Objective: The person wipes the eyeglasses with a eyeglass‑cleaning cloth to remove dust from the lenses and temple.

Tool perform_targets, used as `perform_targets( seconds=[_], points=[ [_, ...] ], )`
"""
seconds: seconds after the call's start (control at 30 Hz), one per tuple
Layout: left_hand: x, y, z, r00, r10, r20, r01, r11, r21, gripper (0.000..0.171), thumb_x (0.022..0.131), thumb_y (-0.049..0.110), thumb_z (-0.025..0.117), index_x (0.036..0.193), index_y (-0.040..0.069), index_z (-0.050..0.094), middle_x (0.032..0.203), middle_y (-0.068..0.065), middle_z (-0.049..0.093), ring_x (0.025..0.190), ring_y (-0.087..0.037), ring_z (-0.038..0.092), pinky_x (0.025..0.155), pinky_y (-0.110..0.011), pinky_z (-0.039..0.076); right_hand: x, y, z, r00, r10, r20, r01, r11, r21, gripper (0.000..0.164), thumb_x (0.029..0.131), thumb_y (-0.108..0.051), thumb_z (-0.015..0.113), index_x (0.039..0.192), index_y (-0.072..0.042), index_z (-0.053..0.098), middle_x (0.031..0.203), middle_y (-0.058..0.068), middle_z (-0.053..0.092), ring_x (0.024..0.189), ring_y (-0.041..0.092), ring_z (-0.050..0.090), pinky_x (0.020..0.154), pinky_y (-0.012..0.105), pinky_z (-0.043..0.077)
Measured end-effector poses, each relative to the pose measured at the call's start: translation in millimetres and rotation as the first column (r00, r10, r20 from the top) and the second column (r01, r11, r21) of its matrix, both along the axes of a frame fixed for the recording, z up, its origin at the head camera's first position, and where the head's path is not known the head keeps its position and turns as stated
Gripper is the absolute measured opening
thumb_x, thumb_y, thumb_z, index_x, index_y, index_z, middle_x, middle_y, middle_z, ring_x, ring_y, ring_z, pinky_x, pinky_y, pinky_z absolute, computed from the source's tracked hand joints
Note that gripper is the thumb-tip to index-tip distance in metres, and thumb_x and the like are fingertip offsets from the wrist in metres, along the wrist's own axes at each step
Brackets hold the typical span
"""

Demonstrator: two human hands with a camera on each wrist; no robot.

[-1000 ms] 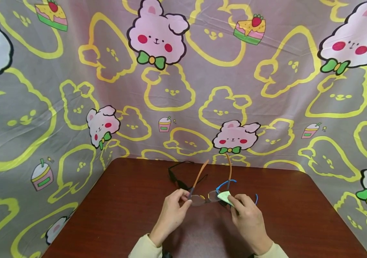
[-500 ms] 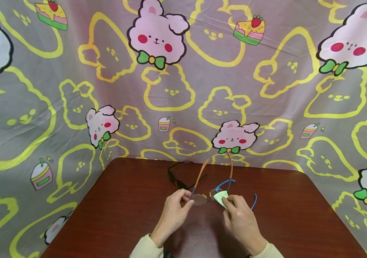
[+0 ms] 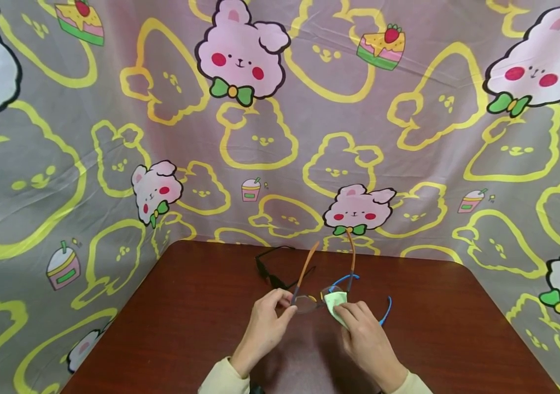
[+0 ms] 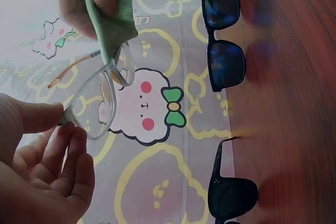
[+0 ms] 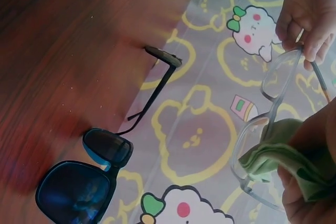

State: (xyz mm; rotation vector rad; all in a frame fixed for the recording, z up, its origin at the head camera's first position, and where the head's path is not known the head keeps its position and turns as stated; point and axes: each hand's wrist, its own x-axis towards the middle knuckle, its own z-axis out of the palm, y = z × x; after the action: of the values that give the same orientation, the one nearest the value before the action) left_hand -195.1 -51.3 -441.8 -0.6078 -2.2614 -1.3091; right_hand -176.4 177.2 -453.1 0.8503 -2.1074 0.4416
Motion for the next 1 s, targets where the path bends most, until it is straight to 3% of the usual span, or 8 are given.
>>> perform_targets(
  seconds=[0.13,0.3,0.47,0.77,1.0],
  points=[
    [-0.9,-0.1,-1.2,1.0,-0.014,-0.006,0.014,1.0,0.003,0.018,0.079,0.005,0.074,0.09,0.015,0.064,0.078,0.011,0.059,0.076,-0.007,0.058,0.073,-0.029,0.048,-1.4,-0.6,1.0,0.999,0.024,-0.045,-0.024,1.0,0.01,0.031,0.075,-0.006,0.046,0.096,0.0,0.069,0.098,0.01,0.064,0.083,0.025,0.053,0.072,0.036,0.044],
    [-1.8,-0.7,-2.1,0.999,-0.038,-0.016,0.038,0.999,0.004,0.018,0.08,0.005,0.074,0.091,0.014,0.064,0.08,0.01,0.059,0.076,-0.007,0.058,0.073,-0.029,0.048,-2.8,-3.2,1.9,0.994,0.025,-0.111,-0.019,0.998,0.052,0.039,0.09,-0.011,0.035,0.102,0.004,0.069,0.108,0.016,0.065,0.096,0.033,0.057,0.075,0.043,0.043],
    [-0.9,-1.4,-2.6,0.997,-0.067,-0.043,0.067,0.998,-0.001,0.018,0.079,0.006,0.074,0.092,0.013,0.064,0.081,0.009,0.06,0.076,-0.006,0.058,0.073,-0.03,0.049,-1.9,-4.2,0.5,0.996,0.026,-0.091,-0.017,0.996,0.089,0.046,0.098,-0.014,0.025,0.112,0.004,0.065,0.114,0.016,0.064,0.104,0.032,0.057,0.084,0.042,0.042],
    [-1.4,-0.9,-3.6,0.986,-0.071,-0.154,0.073,0.997,0.009,0.02,0.076,0.003,0.076,0.09,0.011,0.064,0.082,0.009,0.06,0.076,-0.005,0.058,0.071,-0.029,0.05,-1.7,-2.1,1.4,0.999,0.009,-0.043,-0.003,0.99,0.139,0.051,0.096,-0.013,0.019,0.115,0.004,0.063,0.118,0.016,0.061,0.109,0.031,0.056,0.086,0.043,0.042],
    [-2.7,-0.3,-4.8,0.977,-0.056,-0.207,0.064,0.997,0.032,0.023,0.073,0.001,0.078,0.088,0.012,0.064,0.082,0.01,0.06,0.075,-0.006,0.059,0.069,-0.025,0.049,-0.8,-1.0,4.8,0.997,-0.012,-0.072,0.026,0.979,0.204,0.049,0.089,-0.006,0.022,0.112,0.0,0.065,0.117,0.013,0.063,0.109,0.029,0.056,0.082,0.043,0.041]
  ],
)
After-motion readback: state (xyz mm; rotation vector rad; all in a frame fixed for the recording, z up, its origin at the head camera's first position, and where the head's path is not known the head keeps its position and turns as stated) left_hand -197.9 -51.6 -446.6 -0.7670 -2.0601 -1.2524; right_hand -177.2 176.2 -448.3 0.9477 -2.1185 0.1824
